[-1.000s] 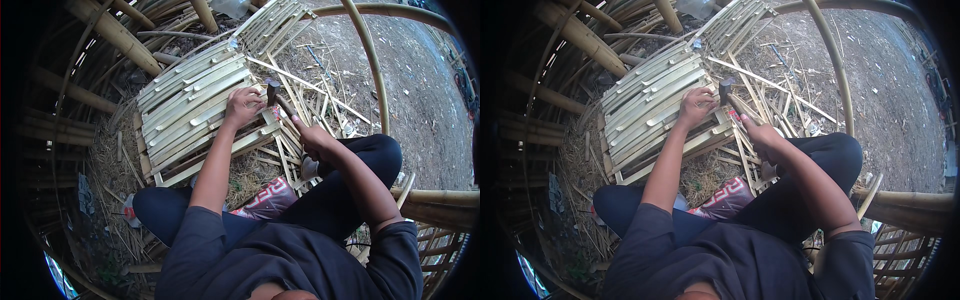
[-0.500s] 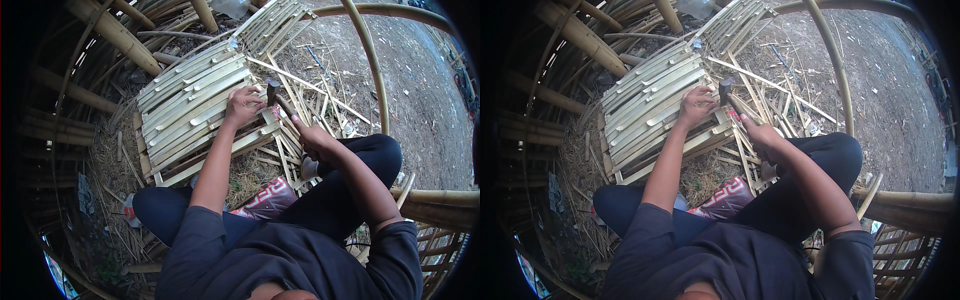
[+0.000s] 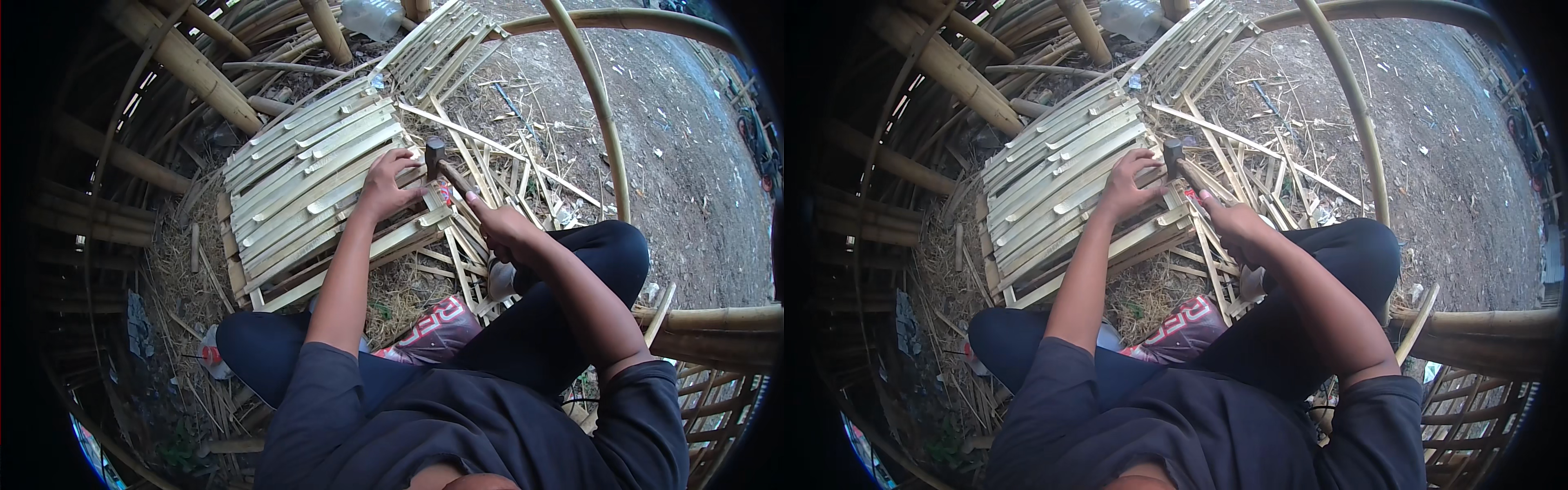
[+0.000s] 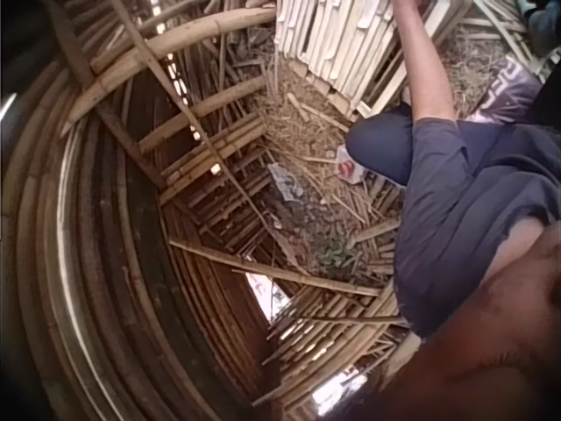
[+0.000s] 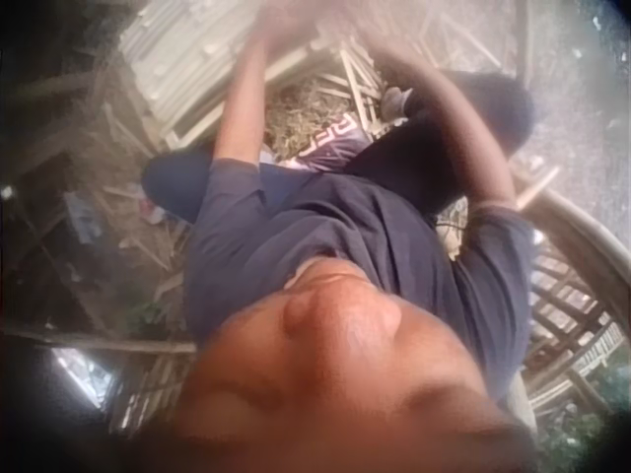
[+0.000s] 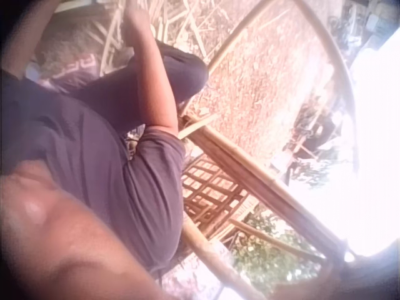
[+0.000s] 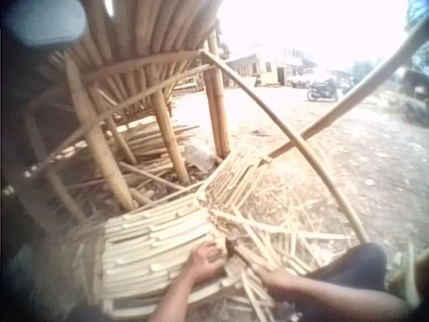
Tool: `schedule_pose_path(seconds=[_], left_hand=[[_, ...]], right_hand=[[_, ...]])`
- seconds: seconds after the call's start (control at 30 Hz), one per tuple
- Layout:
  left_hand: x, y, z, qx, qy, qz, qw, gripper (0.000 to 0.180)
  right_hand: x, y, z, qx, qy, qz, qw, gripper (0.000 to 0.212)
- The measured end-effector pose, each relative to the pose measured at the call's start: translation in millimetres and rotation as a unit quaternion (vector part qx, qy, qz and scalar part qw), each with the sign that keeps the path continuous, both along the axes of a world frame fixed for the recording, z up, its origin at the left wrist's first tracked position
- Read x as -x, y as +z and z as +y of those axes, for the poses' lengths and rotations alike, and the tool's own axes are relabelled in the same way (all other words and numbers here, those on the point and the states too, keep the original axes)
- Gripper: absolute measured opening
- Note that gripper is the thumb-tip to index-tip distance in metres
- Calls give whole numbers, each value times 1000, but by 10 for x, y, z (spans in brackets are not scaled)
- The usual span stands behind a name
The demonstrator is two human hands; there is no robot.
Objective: The person constructs a bamboo frame by hammering small slats onto a wooden structure, checking the alignment by hand, and handling a small plastic bag during the process.
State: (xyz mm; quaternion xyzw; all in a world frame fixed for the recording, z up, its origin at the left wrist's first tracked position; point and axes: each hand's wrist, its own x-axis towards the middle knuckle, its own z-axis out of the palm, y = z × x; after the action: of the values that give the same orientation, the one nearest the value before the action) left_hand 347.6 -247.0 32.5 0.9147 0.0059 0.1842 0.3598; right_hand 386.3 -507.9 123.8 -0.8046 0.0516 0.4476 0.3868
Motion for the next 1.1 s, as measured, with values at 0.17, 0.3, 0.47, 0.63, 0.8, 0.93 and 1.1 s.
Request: schedule_pose_path(seconds=[0.17, 0.3, 0.47, 0.63, 0.8, 0.93, 1.1], left_hand=[[8, 88, 65, -77, -17, 69, 994, 56], [113, 19, 100, -131, -12, 77, 988, 59], [196, 129, 54, -251, 54, 67, 964, 71], [254, 33, 238, -226, 15, 84, 970, 75], [227, 85, 237, -173, 5, 118, 978, 60], [212, 134, 242, -155, -5, 143, 977, 51], [244, 130, 281, -156, -14, 133, 979, 57]], right_hand=[[-70, -21, -23, -5, 2, 22, 1000, 76], [-65, -58, -50, 1, 12, -14, 1000, 77], [-67, -26, -101, 20, 34, -80, 996, 88], [-25, 33, -42, 13, 23, -100, 995, 71], [-65, 73, -26, 26, 64, -74, 995, 84], [-74, 83, -10, 10, 55, -50, 997, 78], [-69, 129, 9, 27, 51, -51, 997, 79]])
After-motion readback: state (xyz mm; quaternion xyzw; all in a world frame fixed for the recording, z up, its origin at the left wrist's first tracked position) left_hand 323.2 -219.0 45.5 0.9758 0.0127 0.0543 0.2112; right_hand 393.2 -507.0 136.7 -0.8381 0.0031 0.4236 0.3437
